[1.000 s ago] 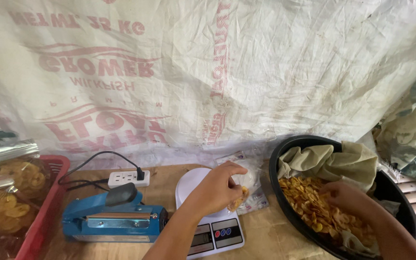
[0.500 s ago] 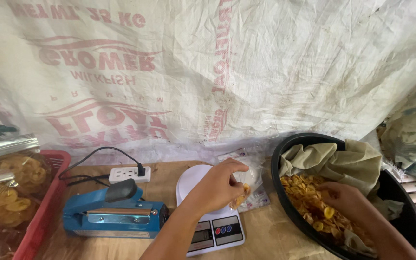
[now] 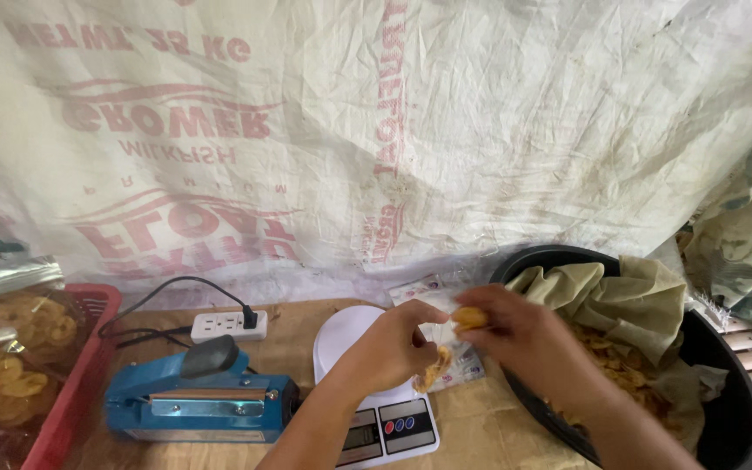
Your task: The person weighs banana chips on a digital scale, fills plastic bags with the chips by hand, and seals the bags using a heat sealer.
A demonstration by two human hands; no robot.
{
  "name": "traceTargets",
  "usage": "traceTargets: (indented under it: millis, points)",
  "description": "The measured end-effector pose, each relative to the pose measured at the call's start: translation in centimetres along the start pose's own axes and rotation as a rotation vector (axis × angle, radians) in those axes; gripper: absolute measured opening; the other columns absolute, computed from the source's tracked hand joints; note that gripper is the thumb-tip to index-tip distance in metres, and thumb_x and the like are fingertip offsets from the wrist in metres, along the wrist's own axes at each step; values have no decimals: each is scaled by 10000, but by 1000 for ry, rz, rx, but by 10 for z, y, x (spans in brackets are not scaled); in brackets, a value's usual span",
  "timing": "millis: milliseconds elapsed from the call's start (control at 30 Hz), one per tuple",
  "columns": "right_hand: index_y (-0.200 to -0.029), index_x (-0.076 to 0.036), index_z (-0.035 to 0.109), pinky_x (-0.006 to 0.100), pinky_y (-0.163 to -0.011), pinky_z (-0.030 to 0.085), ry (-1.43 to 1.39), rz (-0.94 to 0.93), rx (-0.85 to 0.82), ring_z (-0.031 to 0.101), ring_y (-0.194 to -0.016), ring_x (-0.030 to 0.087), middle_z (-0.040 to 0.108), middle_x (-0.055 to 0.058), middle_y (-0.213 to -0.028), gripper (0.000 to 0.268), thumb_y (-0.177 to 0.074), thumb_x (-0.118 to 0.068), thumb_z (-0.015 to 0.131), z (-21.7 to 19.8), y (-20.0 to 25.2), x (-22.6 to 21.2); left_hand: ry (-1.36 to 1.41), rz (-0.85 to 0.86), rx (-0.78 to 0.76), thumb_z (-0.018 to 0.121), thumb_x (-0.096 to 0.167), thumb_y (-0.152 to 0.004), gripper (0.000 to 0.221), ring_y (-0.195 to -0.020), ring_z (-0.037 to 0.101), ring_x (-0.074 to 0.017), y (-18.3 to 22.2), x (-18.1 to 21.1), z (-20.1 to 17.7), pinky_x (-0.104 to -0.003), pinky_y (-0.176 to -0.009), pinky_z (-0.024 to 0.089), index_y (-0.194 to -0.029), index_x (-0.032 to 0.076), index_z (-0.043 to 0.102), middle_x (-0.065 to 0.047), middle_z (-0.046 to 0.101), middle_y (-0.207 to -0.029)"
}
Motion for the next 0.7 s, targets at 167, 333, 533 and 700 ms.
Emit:
traceTargets:
  millis: [167, 333, 533, 700]
  points:
    - [-1192, -168, 668, 385, -864, 547, 677, -172, -4, 686, -1096, 266, 745, 56, -1150, 338, -864, -225, 724, 35, -5, -57, 267, 100, -63, 697, 35, -810, 437, -710, 683, -144, -5, 1, -13, -304, -606, 589, -1238, -43, 663, -98, 713, -875]
    - [-1111, -129, 697, 420, -843, 520, 728, -340, -15, 625, -1125, 305, 654, 133, -1241, 288, -846, -237, 723, 40, -4, -59, 233, 19, -79, 687, 38, -792, 483, -613, 652, -150, 1, 0, -22, -297, -573, 531, -1270, -19, 658, -117, 707, -799]
    - [-1000, -99, 780, 398, -752, 561, 652, -94, -111, 730, -848, 307, 738, 109, -915, 257, -891, -296, 655, 36, -24, -16, 100, 142, -42, 603, 3, -754, 438, -736, 665, -189, 6, 13, -32, -316, -639, 558, -1173, 15, 729, -86, 725, -942]
    - [-941, -136, 800, 385, -746, 571, 788, 196, -94, 727, -766, 284, 708, 106, -877, 411, -1004, -427, 516, 37, -28, 3, -272, 103, 175, 623, 26, -748, 316, -978, 701, -267, 12, 12, -44, -364, -836, 545, -989, 92, 817, -44, 726, -1127]
Point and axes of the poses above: each hand's wrist, its own y-axis away from the middle knuckle, its own z-axis out of the palm, x = y × z, the point moved 10 cm from there along -y, towards the middle knuckle
